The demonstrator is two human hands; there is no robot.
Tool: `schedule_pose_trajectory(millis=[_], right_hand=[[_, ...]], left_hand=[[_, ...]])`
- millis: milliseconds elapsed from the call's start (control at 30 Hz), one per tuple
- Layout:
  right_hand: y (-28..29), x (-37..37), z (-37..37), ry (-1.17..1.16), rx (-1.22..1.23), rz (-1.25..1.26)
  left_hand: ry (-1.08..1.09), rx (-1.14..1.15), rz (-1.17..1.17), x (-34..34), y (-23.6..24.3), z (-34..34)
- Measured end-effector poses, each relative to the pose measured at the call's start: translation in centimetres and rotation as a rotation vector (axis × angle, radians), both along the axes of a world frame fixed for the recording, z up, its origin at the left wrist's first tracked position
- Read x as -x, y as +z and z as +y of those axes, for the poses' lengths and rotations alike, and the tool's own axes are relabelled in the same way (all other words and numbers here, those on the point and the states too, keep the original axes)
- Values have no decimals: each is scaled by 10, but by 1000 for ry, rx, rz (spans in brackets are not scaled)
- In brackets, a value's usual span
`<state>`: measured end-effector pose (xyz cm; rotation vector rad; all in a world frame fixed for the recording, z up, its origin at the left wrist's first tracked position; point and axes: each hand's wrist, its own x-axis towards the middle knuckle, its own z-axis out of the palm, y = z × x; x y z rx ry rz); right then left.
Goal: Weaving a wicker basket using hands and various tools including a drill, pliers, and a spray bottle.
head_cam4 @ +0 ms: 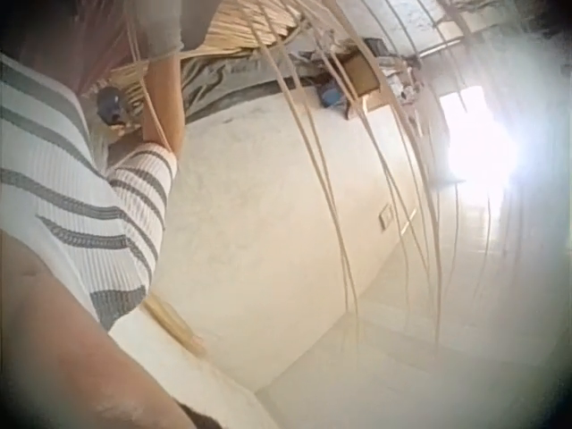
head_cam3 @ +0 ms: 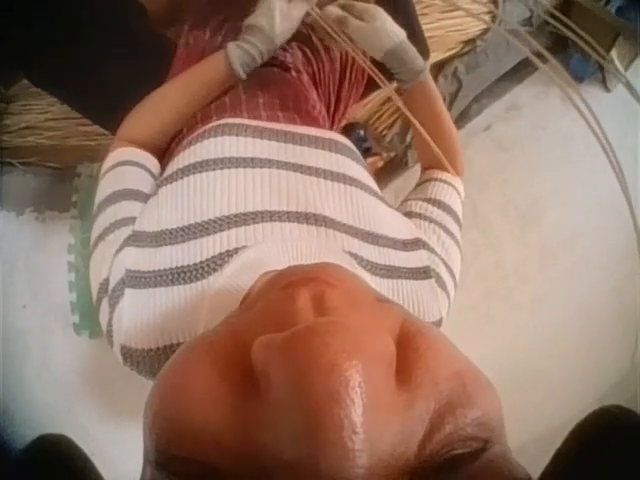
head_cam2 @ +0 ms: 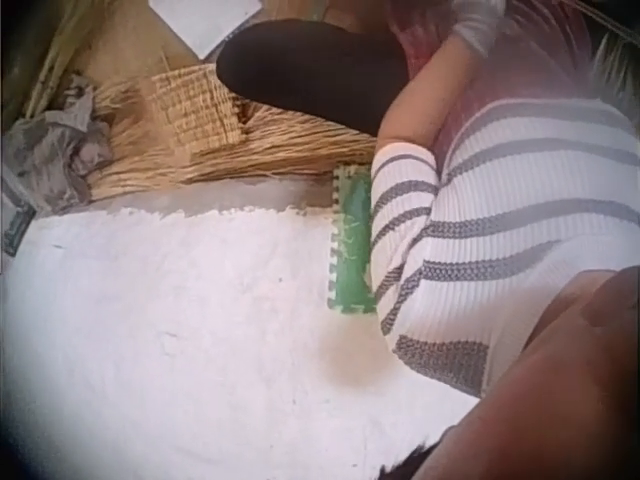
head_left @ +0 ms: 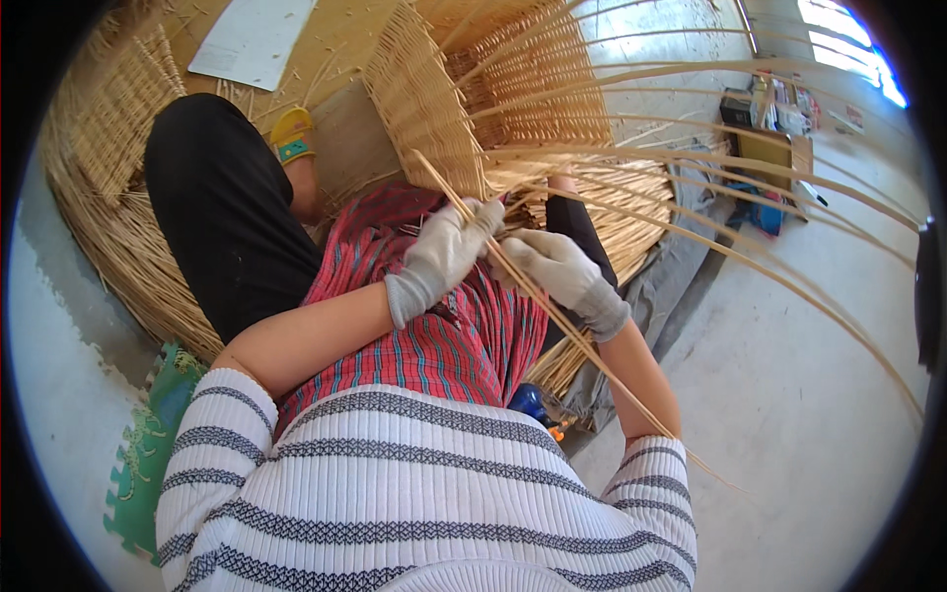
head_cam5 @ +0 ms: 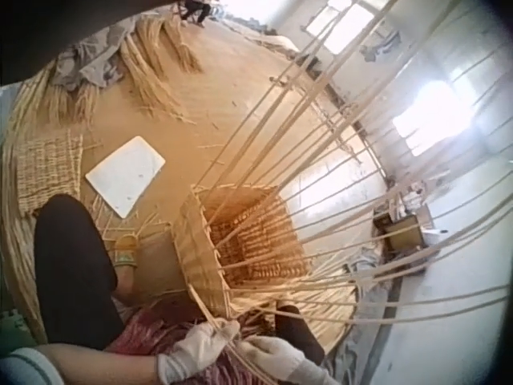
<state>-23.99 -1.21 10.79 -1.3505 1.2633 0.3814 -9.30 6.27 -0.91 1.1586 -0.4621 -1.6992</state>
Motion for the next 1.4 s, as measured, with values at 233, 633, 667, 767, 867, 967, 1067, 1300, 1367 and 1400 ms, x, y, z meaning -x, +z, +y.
schedule_pose_trajectory(millis=[233,633,667,767,867,967,1067,1300,1367,1400], right_hand=[[21,-10,-2,-115,148,187],[59,15,-28,-254,-50,181],[60,15,-28,-229,-21,209],[65,14,-28,-291,-30,227],[67,12,-29,-226,-19,212],[65,7,-31,-159,20,346],[64,2,-28,-170,5,322],[61,-10,-22,-55,45,403],[56,-15,-25,-96,10,403],[52,-18,-27,-157,-13,426]], left_hand=[[244,-79,145,-3,-16,-11],[200,-121,63,-10,-48,-41],[196,-115,32,-8,-49,-43],[203,-111,-40,0,-56,-47],[273,-78,-114,8,-61,-51],[303,-100,-42,11,-62,-54],[313,-60,-42,10,-58,-50],[170,-321,-169,14,-42,-33],[168,-407,108,16,-33,-28],[105,-427,119,20,-26,-22]])
